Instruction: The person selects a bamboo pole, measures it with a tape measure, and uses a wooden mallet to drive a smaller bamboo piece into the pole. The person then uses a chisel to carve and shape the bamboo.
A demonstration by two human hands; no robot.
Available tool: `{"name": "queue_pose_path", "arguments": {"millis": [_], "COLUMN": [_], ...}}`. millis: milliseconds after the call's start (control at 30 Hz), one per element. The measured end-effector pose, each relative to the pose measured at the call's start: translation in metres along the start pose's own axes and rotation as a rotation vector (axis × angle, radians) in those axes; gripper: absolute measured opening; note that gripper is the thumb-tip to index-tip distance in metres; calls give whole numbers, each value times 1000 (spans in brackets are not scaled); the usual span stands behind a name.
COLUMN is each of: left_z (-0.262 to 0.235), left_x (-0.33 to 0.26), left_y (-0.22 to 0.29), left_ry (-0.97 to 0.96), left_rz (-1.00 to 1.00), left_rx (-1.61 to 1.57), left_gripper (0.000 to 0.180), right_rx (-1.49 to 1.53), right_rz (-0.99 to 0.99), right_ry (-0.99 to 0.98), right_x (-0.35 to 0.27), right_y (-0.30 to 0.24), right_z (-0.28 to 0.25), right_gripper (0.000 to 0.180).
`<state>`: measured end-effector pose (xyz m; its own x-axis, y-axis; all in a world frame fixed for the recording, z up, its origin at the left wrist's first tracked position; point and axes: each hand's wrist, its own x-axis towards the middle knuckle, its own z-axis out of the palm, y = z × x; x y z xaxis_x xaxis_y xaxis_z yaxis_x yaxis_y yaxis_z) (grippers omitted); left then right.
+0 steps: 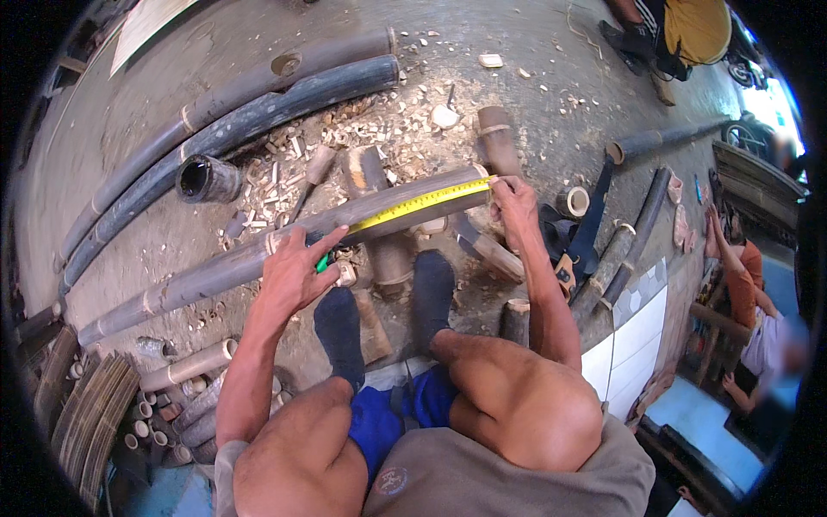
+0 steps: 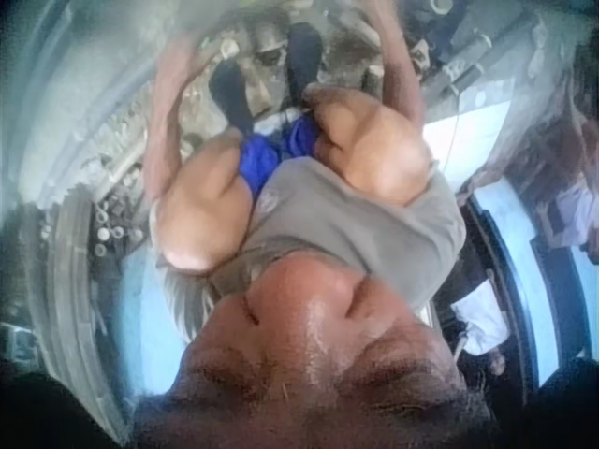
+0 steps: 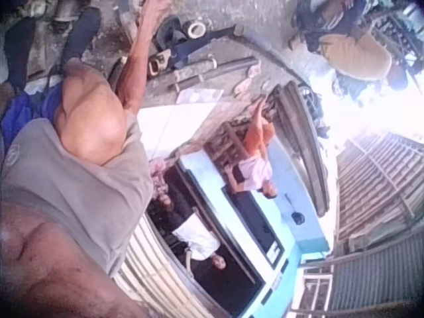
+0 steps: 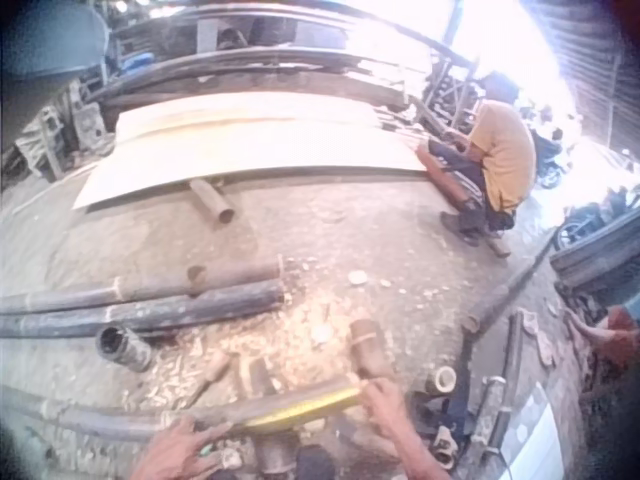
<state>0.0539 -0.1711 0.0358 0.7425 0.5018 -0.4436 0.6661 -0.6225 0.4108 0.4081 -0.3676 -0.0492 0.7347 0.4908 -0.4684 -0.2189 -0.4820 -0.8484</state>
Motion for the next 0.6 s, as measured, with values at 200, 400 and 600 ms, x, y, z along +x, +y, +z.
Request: {"name": "queue_pose_path", "arguments": {"millis": [200,400,600], "left_z": [0,-4,-10], "left_x": [4,5,16], "left_y": [-5,-7,2], "left_ry": [-18,-66,-113], "left_rz": [-11,-61,-67], "left_rx": [12,18,29], "left_gripper": [67,66,67], "right_rx": [-318,-839,-1398], "right_rz": [-141,-363,-648], "right_ry": [1,26,-69], "right_x": [-10,-45,-64], "right_y": [2,47,114], "right_z": [-1,-9,-21], "right_gripper": [37,36,54]}}
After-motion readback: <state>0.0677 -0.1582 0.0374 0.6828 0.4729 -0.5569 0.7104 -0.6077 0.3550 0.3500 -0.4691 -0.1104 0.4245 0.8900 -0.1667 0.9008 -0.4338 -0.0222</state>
